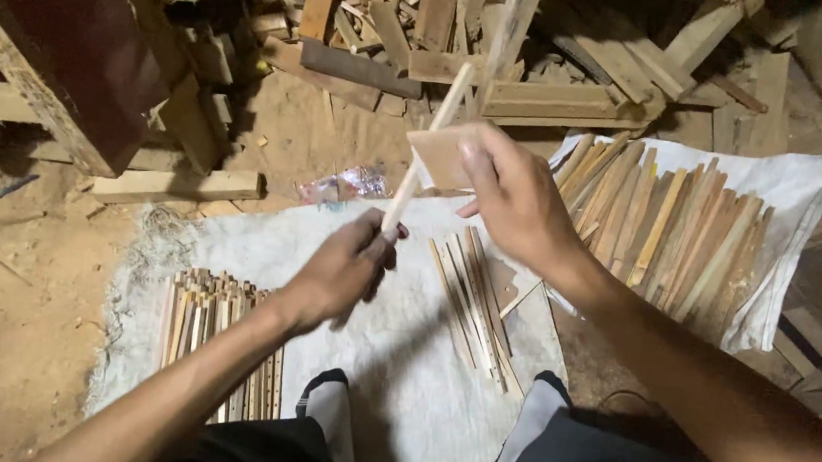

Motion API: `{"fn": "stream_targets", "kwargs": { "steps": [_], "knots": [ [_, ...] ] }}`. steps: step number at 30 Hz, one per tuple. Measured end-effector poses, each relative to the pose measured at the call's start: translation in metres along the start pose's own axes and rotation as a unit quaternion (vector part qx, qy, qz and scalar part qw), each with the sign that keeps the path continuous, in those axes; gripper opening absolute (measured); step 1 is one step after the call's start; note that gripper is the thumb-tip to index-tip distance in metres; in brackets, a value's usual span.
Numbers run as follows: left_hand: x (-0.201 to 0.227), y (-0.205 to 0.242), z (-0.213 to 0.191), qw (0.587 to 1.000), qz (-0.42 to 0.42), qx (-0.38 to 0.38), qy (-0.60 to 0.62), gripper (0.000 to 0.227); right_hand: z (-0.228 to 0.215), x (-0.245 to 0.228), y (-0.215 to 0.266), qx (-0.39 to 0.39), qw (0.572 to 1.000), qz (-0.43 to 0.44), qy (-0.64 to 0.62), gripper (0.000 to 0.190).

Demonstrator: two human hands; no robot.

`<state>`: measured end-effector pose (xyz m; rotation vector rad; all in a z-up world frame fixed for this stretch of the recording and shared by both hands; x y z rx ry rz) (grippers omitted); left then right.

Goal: The person sits on the floor and smooths thin wooden sticks using a piece of sandpaper. They hold a stick in one hand and rub the sandpaper along its length with the other, then place the finished stick into a pile.

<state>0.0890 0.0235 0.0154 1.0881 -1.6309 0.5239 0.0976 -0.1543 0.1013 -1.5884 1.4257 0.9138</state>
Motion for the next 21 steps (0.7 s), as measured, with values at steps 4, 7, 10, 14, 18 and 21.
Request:
{"fn": "stream_targets", "kwargs": {
  "steps": [4, 7, 10, 14, 18, 21],
  "knots": [
    [0.01, 0.035, 0.019, 0.994, -0.019, 0.01, 0.108, 0.033, 0.024, -0.055, 0.074, 0.0, 0.943, -0.263, 0.203, 0.031],
    [0.018, 0.051, 0.03, 0.992, -0.036, 0.015, 0.123, 0.031, 0.045, -0.041, 0.111, 0.002, 0.869, -0.388, 0.306, 0.033],
    [0.018, 0.059, 0.041, 0.992, -0.045, 0.003, 0.12, 0.019, 0.042, -0.031, 0.117, -0.009, 0.855, -0.403, 0.326, 0.027],
    [0.009, 0.063, 0.051, 0.991, -0.048, 0.003, 0.123, 0.017, 0.034, -0.012, 0.116, -0.054, 0.842, -0.399, 0.359, 0.041],
    [0.011, 0.065, 0.052, 0.99, -0.056, -0.029, 0.13, 0.024, -0.004, 0.021, 0.081, 0.011, 0.833, -0.382, 0.4, 0.055],
    [0.007, 0.061, 0.056, 0.99, -0.064, -0.036, 0.119, 0.023, -0.02, 0.065, 0.057, 0.022, 0.828, -0.201, 0.523, 0.079]
  ]
}}
Point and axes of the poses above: each hand's wrist, its own y-axis away from the middle knuckle, its own z-axis out of the palm, x = y × z, the point moved 7 cm from there along -y, towards the middle knuckle, and after that the axes turned 6 degrees about z, right-handed, at the moved point
